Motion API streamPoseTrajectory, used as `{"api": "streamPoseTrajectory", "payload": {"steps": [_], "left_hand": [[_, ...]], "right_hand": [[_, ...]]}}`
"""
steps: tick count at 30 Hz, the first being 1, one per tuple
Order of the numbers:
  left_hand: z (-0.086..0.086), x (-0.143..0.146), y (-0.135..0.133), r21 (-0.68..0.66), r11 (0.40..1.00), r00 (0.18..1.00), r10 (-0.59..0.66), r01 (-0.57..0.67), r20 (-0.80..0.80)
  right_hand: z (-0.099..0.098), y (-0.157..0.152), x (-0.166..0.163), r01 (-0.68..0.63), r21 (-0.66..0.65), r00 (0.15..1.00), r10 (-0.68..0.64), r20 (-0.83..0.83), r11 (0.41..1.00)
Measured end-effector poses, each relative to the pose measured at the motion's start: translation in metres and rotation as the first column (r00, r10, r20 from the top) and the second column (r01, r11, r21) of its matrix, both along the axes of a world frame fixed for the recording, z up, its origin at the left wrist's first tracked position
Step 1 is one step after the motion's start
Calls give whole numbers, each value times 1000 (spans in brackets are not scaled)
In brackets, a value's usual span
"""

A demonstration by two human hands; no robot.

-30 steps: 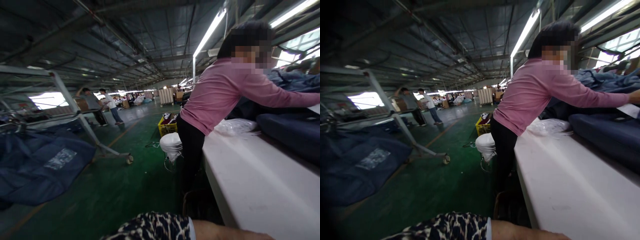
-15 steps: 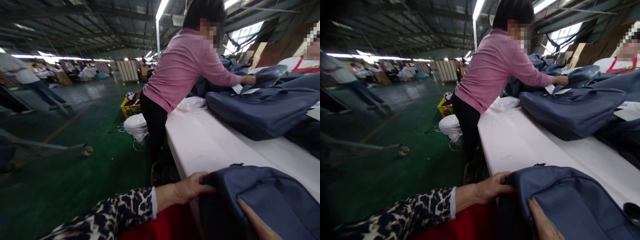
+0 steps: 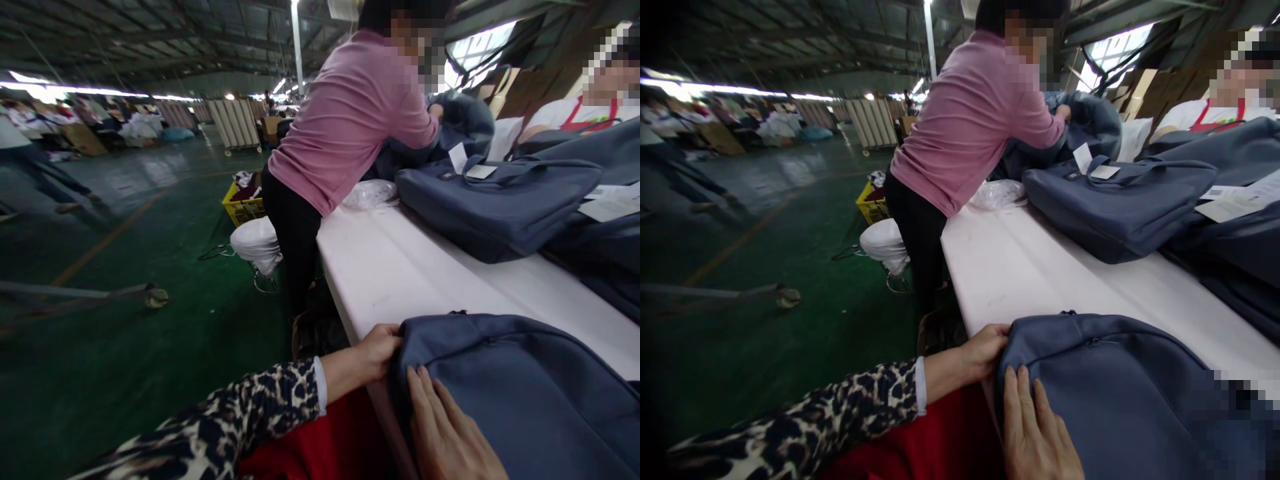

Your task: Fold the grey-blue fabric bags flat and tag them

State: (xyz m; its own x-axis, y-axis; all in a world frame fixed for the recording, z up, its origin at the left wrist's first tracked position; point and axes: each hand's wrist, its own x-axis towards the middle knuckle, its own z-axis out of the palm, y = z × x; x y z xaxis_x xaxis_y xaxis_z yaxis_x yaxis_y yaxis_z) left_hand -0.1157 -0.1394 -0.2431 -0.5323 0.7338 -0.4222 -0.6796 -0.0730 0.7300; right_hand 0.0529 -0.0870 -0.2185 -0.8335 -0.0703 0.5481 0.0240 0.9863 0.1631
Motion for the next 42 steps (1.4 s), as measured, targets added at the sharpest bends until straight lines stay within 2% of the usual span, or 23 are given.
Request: {"api": "streamPoseTrajectory", "payload": {"steps": [3, 6, 9, 12, 16, 21, 25, 31, 33, 34, 35, 37, 38, 39, 40, 41, 42], "left_hand": [[-6, -13, 0, -66, 997, 998, -23, 26, 52], [-1, -28, -9, -75, 993, 994, -85, 90, 74], [6, -36, -14, -81, 984, 984, -162, 156, -72], [6, -37, -8, -136, 985, 958, -141, 109, -251], [0, -37, 0, -154, 987, 951, -91, 47, -294], [0, -39, 0, -215, 975, 950, -113, 50, -290], [5, -35, 2, -258, 965, 943, -119, 37, -312], [7, -35, 2, -272, 958, 911, -188, 89, -366], [12, -35, -3, -315, 944, 828, -250, 94, -502], [17, -33, -6, -337, 940, 730, -268, 55, -628], [24, -29, -8, -336, 942, 581, -269, -9, -769], [43, -11, -8, -233, 968, 198, -212, -92, -957], [55, 4, -5, -168, 985, 39, -167, -48, -985], [66, 22, 0, -133, 989, -64, -129, 64, -990], [76, 43, 8, -135, 967, -124, -110, 216, -986], [85, 67, 18, -160, 910, -158, -107, 381, -982], [92, 94, 29, -203, 818, -188, -118, 539, -975]], "right_hand": [[-23, -3, -4, 22, 13, 998, -23, 62, 1000], [-34, -8, -6, 33, 37, 995, -36, 94, 999], [-35, -10, -6, 31, 46, 993, -36, 115, 998], [-31, -9, -3, 35, 36, 989, -40, 144, 999], [-27, -6, 4, -17, 8, 991, 15, 131, 1000], [-32, -6, 19, -96, -63, 991, 102, 91, 993], [-35, -10, 46, -36, -27, 987, 40, 155, 999], [-33, -19, 130, 174, 56, 958, -182, 220, 983], [-32, -24, 153, 252, 60, 934, -259, 245, 966], [-31, -26, 160, 284, 56, 921, -288, 263, 957], [-30, -29, 165, 313, 46, 904, -313, 291, 949], [-28, -34, 168, 353, 12, 872, -334, 357, 935], [-27, -36, 167, 369, -15, 857, -334, 393, 929], [-26, -38, 166, 384, -51, 844, -329, 423, 922], [-25, -39, 164, 398, -88, 835, -321, 446, 913], [-24, -39, 164, 409, -125, 831, -311, 462, 904], [-23, -39, 164, 415, -157, 830, -302, 470, 896]]}}
